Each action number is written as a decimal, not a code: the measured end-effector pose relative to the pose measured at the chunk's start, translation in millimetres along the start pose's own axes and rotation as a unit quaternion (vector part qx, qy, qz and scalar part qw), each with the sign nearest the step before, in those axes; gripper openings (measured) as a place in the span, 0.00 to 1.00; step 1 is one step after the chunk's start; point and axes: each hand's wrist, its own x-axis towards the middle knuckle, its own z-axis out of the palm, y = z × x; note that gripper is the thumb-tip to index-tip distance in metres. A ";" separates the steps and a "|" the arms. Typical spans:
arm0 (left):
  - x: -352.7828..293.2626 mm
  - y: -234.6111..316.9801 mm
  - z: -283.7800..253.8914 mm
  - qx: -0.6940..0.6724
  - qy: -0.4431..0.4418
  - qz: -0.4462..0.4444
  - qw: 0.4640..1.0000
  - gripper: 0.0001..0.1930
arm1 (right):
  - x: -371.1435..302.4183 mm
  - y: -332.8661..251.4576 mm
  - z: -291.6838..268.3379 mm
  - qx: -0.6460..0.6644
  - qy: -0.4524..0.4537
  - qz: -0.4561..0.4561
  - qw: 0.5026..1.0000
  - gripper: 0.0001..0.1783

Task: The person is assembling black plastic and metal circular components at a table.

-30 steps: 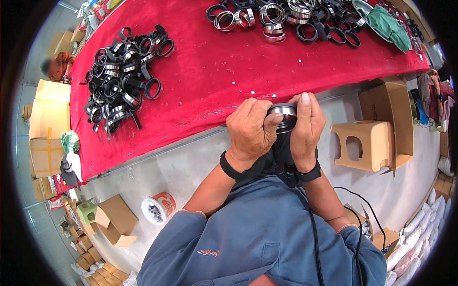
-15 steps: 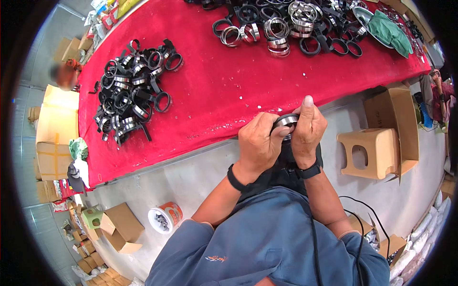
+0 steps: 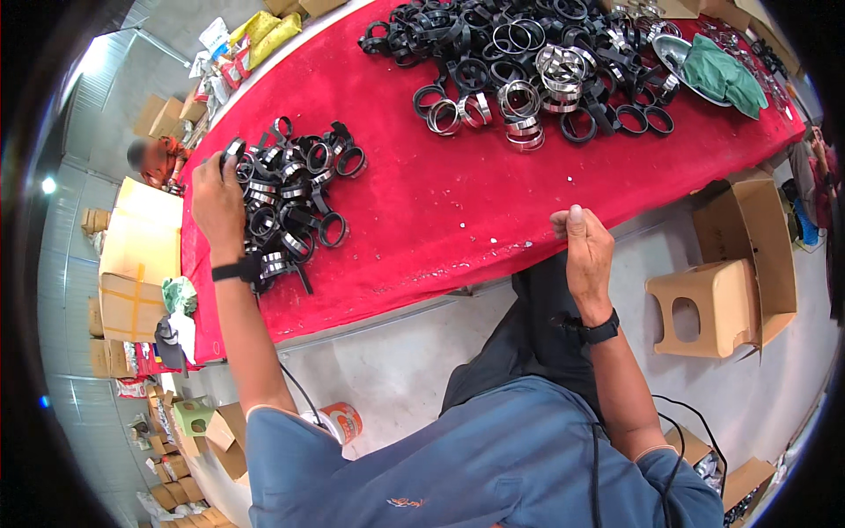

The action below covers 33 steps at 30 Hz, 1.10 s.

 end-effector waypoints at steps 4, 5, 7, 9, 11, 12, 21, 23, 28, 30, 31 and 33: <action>8.5 -33.5 33.4 0.088 0.054 -0.060 0.993 0.21 | 6.6 5.2 5.2 -0.012 0.003 0.001 1.000 0.30; 11.6 -32.8 43.6 0.090 0.057 -0.060 0.993 0.21 | 8.8 4.7 7.7 -0.018 0.004 -0.003 1.000 0.30; 17.0 -2.9 67.9 -0.001 0.047 -0.039 0.998 0.23 | 18.2 10.7 13.2 -0.035 0.006 -0.011 0.999 0.30; 19.5 46.9 91.9 -0.116 -0.012 -0.021 0.993 0.22 | 30.3 22.3 23.0 -0.052 0.005 -0.020 0.998 0.29; 20.1 103.3 116.5 -0.175 -0.075 0.020 0.981 0.21 | 40.6 37.6 34.3 -0.058 0.039 -0.050 0.996 0.28; 19.7 132.2 128.9 -0.210 -0.107 0.018 0.972 0.21 | 41.9 43.8 37.4 -0.059 0.038 -0.052 0.996 0.28; 27.0 241.3 252.7 -0.369 -0.289 -0.100 0.878 0.31 | 41.7 54.2 55.2 -0.234 0.078 -0.171 0.954 0.23; 29.4 230.6 260.3 -0.356 -0.296 -0.114 0.879 0.26 | 41.8 50.4 59.7 -0.232 0.077 -0.179 0.953 0.22; 33.8 256.9 219.5 -0.391 -0.292 -0.217 0.845 0.17 | 40.9 58.6 47.6 -0.255 0.086 -0.178 0.946 0.22; 35.8 244.8 202.5 -0.385 -0.263 -0.225 0.856 0.17 | 40.8 58.2 47.8 -0.255 0.085 -0.178 0.947 0.23; 35.3 237.2 194.7 -0.379 -0.235 -0.231 0.865 0.17 | 40.9 58.0 48.0 -0.257 0.085 -0.177 0.946 0.23; 29.5 221.5 175.9 -0.403 -0.209 -0.252 0.854 0.18 | 41.0 57.5 49.1 -0.251 0.081 -0.181 0.947 0.23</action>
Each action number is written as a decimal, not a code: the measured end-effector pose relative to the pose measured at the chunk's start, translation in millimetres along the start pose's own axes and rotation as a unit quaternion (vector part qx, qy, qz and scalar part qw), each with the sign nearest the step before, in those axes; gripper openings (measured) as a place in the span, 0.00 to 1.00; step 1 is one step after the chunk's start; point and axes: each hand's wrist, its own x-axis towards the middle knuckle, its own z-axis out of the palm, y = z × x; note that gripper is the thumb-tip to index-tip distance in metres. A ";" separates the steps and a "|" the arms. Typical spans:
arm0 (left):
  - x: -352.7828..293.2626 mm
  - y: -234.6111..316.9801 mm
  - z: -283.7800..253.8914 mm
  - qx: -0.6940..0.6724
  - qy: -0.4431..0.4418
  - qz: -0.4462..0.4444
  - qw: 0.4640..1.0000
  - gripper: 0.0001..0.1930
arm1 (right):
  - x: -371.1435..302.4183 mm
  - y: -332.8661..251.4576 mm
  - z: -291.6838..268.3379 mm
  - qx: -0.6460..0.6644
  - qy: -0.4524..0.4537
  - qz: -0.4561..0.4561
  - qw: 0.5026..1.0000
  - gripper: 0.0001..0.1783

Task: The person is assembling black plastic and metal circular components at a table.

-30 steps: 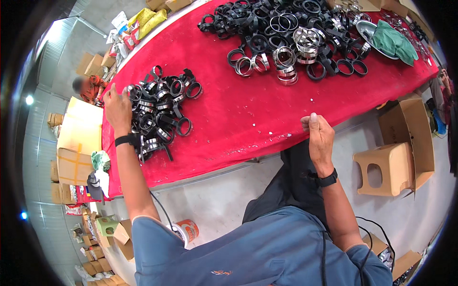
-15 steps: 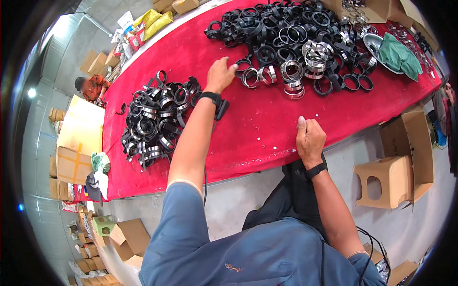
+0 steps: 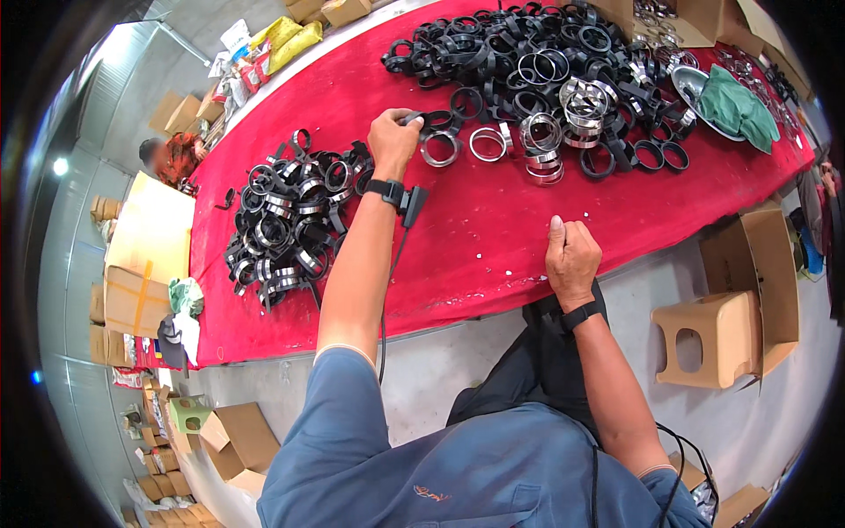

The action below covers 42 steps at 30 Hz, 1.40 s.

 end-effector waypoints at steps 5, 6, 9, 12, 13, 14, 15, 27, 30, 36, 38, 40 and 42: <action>-59.9 -14.2 -27.2 -0.066 0.071 0.093 0.991 0.17 | 3.1 -2.5 -3.1 0.013 -0.019 0.022 0.999 0.22; -76.7 -18.9 -34.3 -0.061 0.094 0.121 0.986 0.17 | 7.0 -5.4 -3.1 0.041 -0.039 0.042 0.998 0.20; -143.5 -23.4 -41.3 -0.164 0.061 0.077 0.981 0.17 | 24.9 -23.0 2.8 0.072 -0.075 0.044 0.994 0.14; -215.4 -6.2 -46.1 -0.136 0.014 0.041 0.990 0.17 | 51.3 -25.8 20.3 0.068 -0.100 0.011 0.993 0.09; -233.1 -5.9 -49.9 -0.075 0.005 0.082 0.994 0.18 | 64.0 -27.3 30.8 0.072 -0.095 -0.024 0.993 0.09; -247.8 -7.6 -52.4 -0.012 -0.005 0.122 0.992 0.19 | 75.3 -27.4 43.1 0.077 -0.092 -0.057 0.991 0.09; -259.7 -7.5 -54.0 -0.012 -0.024 0.139 0.990 0.21 | 87.1 -24.6 54.6 0.077 -0.096 -0.061 0.991 0.09; -296.1 -34.4 -61.2 -0.028 0.012 0.173 0.984 0.14 | 89.6 -122.2 189.1 0.096 -0.373 -0.236 0.892 0.37; -291.1 -27.8 -47.2 -0.037 0.011 0.176 0.984 0.13 | 85.8 -120.4 217.5 0.090 -0.440 -0.126 0.884 0.33; -281.8 -30.9 -46.3 -0.081 0.048 0.069 0.993 0.15 | 97.5 -111.7 180.8 0.284 -0.453 0.139 0.833 0.30; -265.6 -34.4 -49.3 0.019 0.062 0.135 0.989 0.17 | 92.4 -100.3 146.8 0.383 -0.413 0.156 0.811 0.33; -247.2 -33.9 -50.4 0.021 0.068 0.125 0.990 0.21 | 91.9 -83.6 112.1 0.384 -0.372 0.139 0.834 0.36; -230.2 -40.6 -54.6 0.028 0.085 0.096 0.991 0.23 | 81.0 -73.2 82.7 0.506 -0.293 0.225 0.780 0.34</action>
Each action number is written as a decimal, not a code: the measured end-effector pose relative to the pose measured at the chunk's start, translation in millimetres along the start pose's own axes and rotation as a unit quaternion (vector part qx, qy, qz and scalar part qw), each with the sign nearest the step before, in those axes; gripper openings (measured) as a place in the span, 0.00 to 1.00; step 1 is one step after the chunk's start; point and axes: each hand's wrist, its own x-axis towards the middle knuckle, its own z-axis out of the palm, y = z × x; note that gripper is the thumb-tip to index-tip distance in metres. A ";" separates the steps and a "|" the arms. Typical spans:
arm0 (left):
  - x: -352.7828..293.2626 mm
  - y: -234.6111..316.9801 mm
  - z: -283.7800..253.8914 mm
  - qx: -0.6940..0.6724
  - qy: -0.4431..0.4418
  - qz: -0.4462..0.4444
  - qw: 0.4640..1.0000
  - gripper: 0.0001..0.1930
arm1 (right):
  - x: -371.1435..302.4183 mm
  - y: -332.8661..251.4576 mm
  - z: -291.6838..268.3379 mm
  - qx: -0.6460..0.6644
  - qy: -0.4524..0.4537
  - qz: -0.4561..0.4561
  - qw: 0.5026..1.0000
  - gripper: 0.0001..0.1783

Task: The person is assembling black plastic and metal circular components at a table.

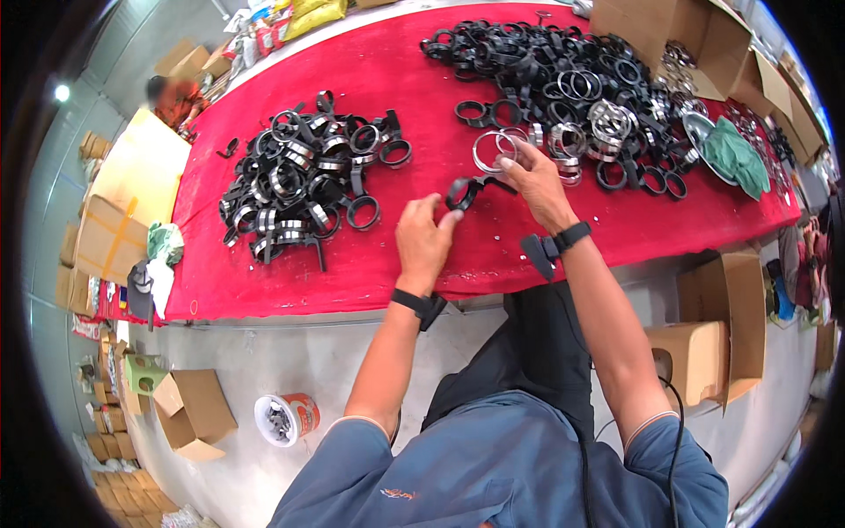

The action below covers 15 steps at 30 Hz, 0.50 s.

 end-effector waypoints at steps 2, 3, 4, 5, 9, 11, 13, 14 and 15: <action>6.6 -4.0 -1.9 -0.054 -0.043 -0.050 0.996 0.25 | -17.6 -3.9 -21.9 -0.042 0.020 0.007 0.999 0.32; 8.6 -3.4 -1.0 -0.063 -0.055 -0.040 0.996 0.26 | -28.3 -4.2 -30.8 -0.011 0.023 0.007 1.000 0.32; 8.2 -1.6 1.0 -0.065 -0.060 -0.042 0.995 0.26 | -37.3 -3.8 -37.4 0.021 0.024 0.008 0.999 0.32; 6.7 -0.4 1.5 -0.073 -0.035 -0.036 0.996 0.27 | -44.2 -2.9 -42.0 0.033 0.026 0.020 0.999 0.31; 5.6 33.4 -9.9 -0.203 -0.099 -0.086 0.970 0.25 | -71.0 -14.9 -31.6 0.076 0.009 0.081 0.994 0.29; 9.0 54.1 -9.0 -0.411 -0.210 -0.163 0.872 0.23 | -82.4 -17.4 -23.9 0.077 -0.013 0.091 0.993 0.28; 13.4 67.9 -13.1 -0.427 -0.250 -0.166 0.853 0.21 | -90.6 -14.5 -19.5 0.066 -0.034 0.094 0.993 0.26; 13.5 72.0 -13.6 -0.444 -0.291 -0.165 0.831 0.20 | -93.9 -13.0 -19.7 0.069 -0.033 0.095 0.993 0.26; 11.0 69.5 -11.0 -0.447 -0.308 -0.172 0.822 0.17 | -96.5 -11.4 -19.4 0.071 -0.031 0.097 0.992 0.25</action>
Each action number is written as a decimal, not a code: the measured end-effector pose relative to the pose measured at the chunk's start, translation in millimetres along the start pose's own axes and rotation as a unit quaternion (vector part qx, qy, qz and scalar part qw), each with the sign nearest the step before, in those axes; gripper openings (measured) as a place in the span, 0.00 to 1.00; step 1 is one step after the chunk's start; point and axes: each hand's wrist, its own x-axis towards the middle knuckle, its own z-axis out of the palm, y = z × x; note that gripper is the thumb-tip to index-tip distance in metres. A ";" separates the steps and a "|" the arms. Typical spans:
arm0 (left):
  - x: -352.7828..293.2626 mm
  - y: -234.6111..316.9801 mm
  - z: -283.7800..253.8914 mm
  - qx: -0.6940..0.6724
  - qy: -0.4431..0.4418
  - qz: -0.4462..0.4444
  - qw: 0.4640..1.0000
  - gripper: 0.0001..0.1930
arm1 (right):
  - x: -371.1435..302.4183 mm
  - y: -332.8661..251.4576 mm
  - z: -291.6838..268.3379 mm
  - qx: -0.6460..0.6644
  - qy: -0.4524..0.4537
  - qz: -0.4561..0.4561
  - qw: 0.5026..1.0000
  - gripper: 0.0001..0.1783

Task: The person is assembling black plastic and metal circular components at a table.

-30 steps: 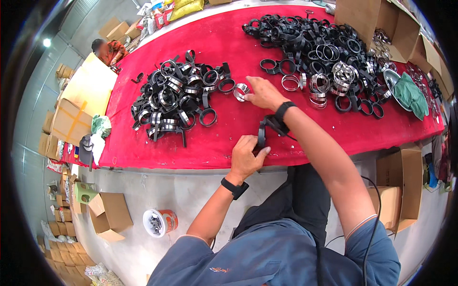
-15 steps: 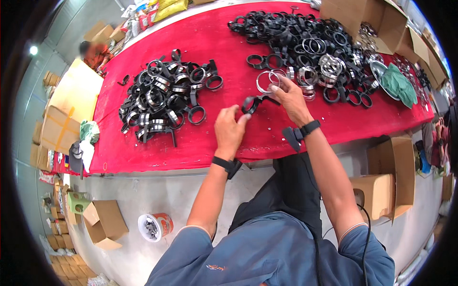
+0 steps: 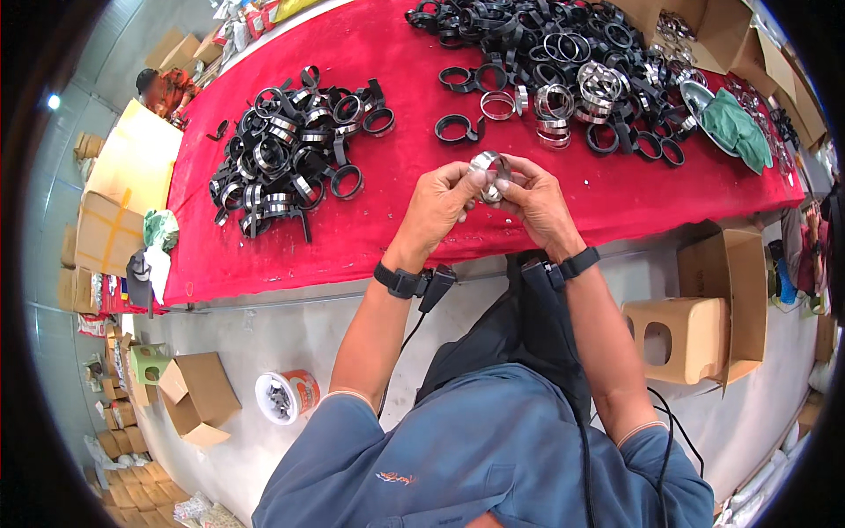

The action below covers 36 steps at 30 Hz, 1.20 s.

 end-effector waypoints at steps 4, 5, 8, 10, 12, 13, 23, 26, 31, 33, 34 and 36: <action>-9.8 -11.4 9.7 -0.176 -0.045 -0.082 0.980 0.15 | -14.3 0.6 -3.5 0.030 0.039 0.010 0.999 0.19; -9.8 -12.4 14.3 -0.174 -0.048 -0.084 0.980 0.15 | -17.5 0.8 -2.9 0.043 0.066 0.009 0.997 0.16; -8.4 -13.0 37.1 -0.204 -0.036 -0.095 0.974 0.14 | -20.1 18.1 -6.6 -0.031 0.200 -0.094 0.975 0.13; -7.3 -18.7 53.9 -0.114 -0.003 -0.022 0.993 0.14 | -18.6 23.2 -7.4 -0.074 0.243 -0.127 0.959 0.13; -3.8 -19.5 56.8 -0.070 0.010 0.011 0.997 0.14 | -17.4 21.2 -2.0 -0.115 0.281 -0.164 0.939 0.13; -1.8 -19.4 56.3 -0.026 0.027 0.045 0.998 0.15 | -20.1 14.9 0.3 -0.114 0.280 -0.165 0.939 0.13; 11.8 -15.7 47.4 -0.003 0.115 0.014 0.993 0.18 | -49.8 -24.3 10.3 -0.403 0.178 -0.217 0.871 0.18; 14.6 -19.3 46.0 -0.054 0.071 0.008 0.996 0.20 | -47.9 -17.0 3.2 -0.371 0.120 -0.168 0.906 0.16; 17.3 -25.2 15.4 -0.015 0.089 -0.051 0.995 0.20 | -32.4 -8.0 -26.7 -0.178 0.111 -0.145 0.967 0.15; 16.4 -28.4 -0.2 -0.082 0.088 -0.069 0.990 0.21 | -26.1 -14.6 -40.8 -0.172 0.116 -0.096 0.974 0.14; 16.2 -27.9 -3.8 -0.106 0.069 -0.073 0.989 0.20 | -20.5 -14.9 -46.2 -0.277 0.140 -0.116 0.944 0.15; 15.1 -25.8 -7.7 -0.129 0.050 -0.076 0.987 0.20 | -15.1 -21.9 -44.9 -0.465 0.171 -0.143 0.857 0.15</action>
